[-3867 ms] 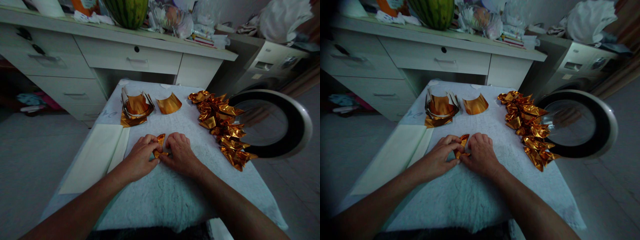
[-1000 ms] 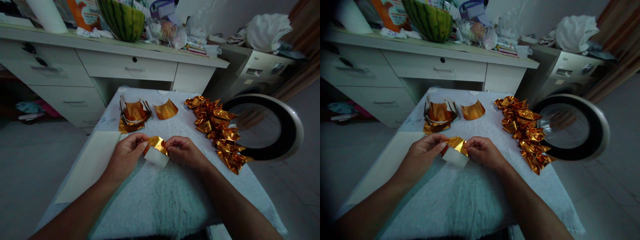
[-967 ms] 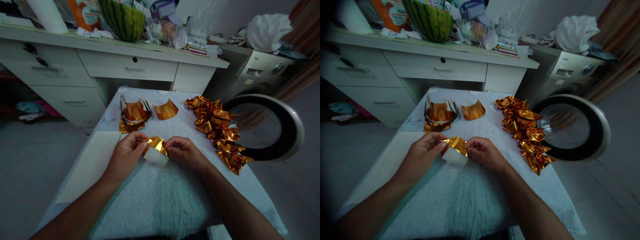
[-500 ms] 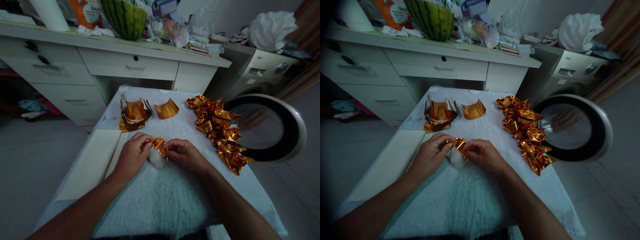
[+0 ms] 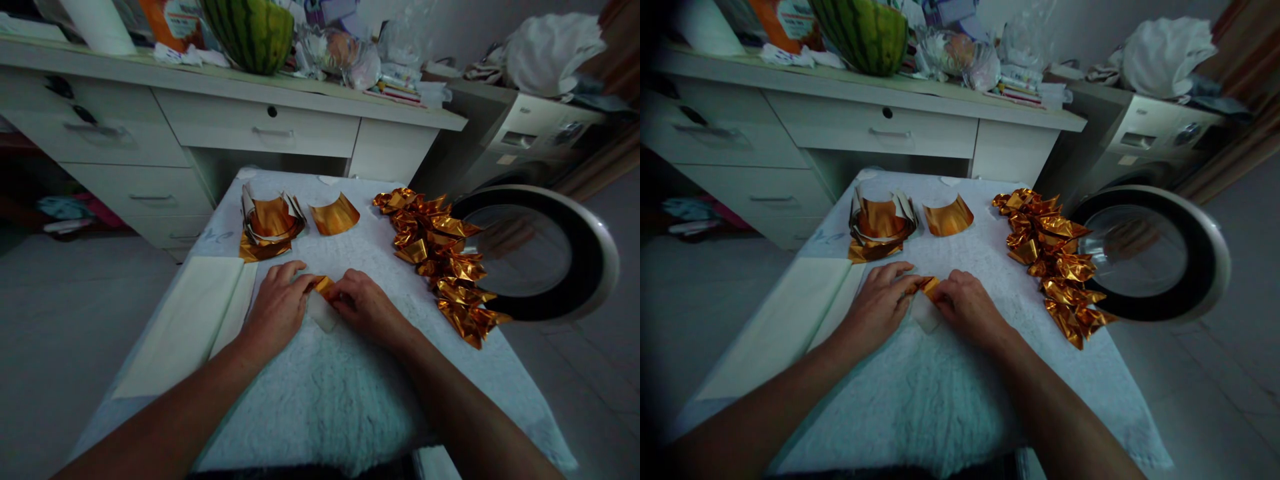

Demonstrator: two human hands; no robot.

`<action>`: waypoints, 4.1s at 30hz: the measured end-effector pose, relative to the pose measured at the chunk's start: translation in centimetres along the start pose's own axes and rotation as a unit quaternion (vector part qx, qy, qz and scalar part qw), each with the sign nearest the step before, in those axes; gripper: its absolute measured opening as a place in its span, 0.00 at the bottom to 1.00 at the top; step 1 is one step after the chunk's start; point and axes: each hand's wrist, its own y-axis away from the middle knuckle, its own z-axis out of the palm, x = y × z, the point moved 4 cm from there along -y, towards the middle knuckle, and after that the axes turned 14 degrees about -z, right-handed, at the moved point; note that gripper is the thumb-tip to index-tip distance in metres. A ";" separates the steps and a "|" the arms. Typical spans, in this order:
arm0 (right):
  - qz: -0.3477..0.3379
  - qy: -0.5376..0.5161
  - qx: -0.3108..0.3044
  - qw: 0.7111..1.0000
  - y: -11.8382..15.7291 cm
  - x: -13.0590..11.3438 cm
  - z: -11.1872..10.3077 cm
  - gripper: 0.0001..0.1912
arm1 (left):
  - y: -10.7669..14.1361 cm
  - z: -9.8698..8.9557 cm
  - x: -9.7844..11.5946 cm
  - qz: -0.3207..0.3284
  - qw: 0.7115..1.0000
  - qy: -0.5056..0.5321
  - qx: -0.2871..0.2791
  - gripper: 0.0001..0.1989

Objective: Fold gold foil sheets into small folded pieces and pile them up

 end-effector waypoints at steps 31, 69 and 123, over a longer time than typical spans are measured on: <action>-0.068 0.005 -0.114 0.991 0.9 -1.3 0.0 0.16 | 0.6 -0.7 0.4 0.060 0.982 0.055 -0.171 0.11; 0.030 -0.084 -0.030 0.996 0.3 -0.6 -0.2 0.07 | 0.9 0.6 1.3 0.005 0.996 0.050 -0.070 0.05; 0.035 -0.067 -0.029 0.997 0.1 -0.7 0.2 0.12 | 0.8 0.5 0.8 -0.005 0.992 0.084 -0.092 0.07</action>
